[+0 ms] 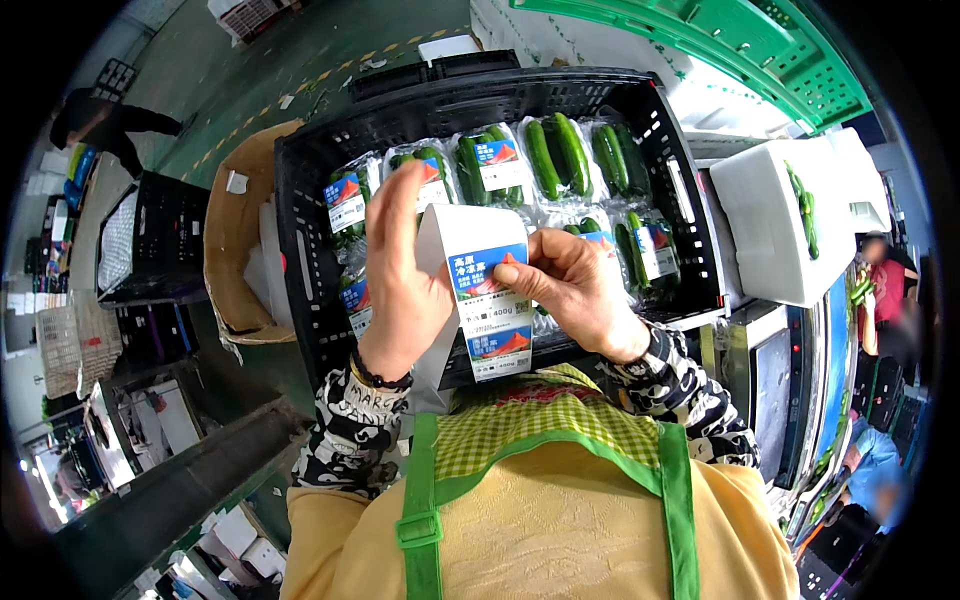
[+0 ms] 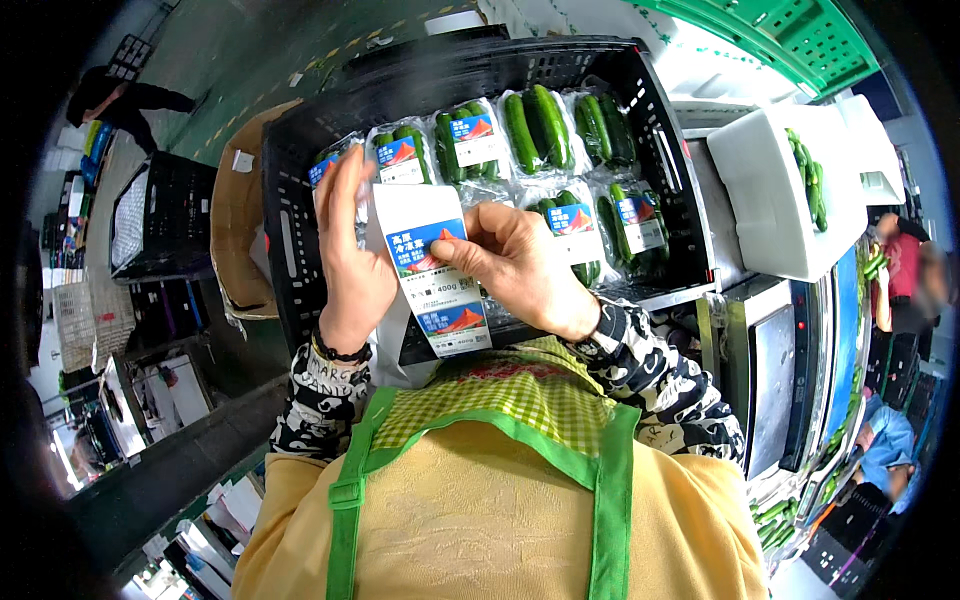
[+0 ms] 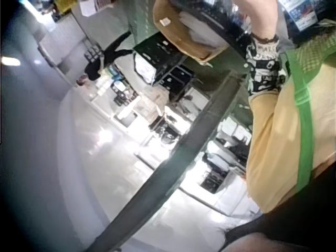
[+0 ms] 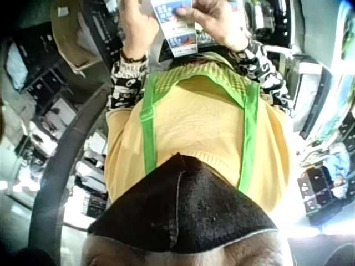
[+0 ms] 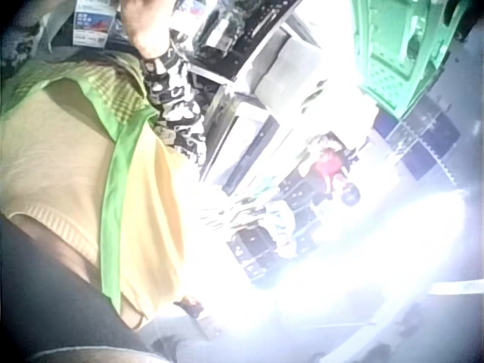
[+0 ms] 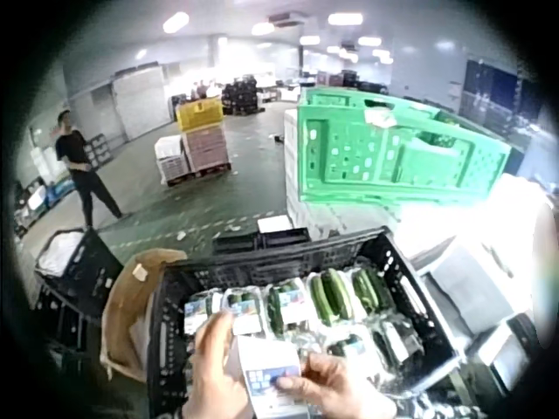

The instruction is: The person arranges cucumbers on a blue tray, wraps them in plastic film using a machine, and places the packages into a black crate. They then apply labels to the packages and cover the crate with a white sheet.

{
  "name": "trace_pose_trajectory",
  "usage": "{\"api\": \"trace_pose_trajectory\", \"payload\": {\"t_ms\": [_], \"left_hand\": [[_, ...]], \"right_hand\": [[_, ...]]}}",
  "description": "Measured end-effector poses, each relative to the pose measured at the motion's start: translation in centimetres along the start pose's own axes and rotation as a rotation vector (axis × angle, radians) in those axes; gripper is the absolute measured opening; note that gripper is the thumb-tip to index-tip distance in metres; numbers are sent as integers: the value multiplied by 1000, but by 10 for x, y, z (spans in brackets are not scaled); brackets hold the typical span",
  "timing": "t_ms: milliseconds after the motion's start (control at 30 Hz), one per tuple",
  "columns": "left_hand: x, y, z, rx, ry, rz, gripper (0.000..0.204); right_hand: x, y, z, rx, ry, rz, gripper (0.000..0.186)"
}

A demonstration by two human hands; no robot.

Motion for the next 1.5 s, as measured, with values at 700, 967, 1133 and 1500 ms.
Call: {"api": "trace_pose_trajectory", "payload": {"t_ms": [700,967,1133,1500], "left_hand": [[-26,7,-22,196,-290,-324,10],[-23,7,-26,128,-774,-156,18],[-24,11,-26,178,-675,-195,9],[-26,14,-29,212,-636,-283,12]], "right_hand": [[30,1,1,653,317,-310,5],[150,14,138,83,349,-29,5],[166,55,194,42,503,-238,12],[131,46,166,231,855,-1133,68]]}}
Point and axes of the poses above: each hand's wrist, its own z-axis towards the middle knuckle, its own x-axis out of the back of the hand, y = z × x, the point moved 1 cm from there along z, towards the middle knuckle, and after that the axes turned 14 degrees about -x, right-handed, at the moved point
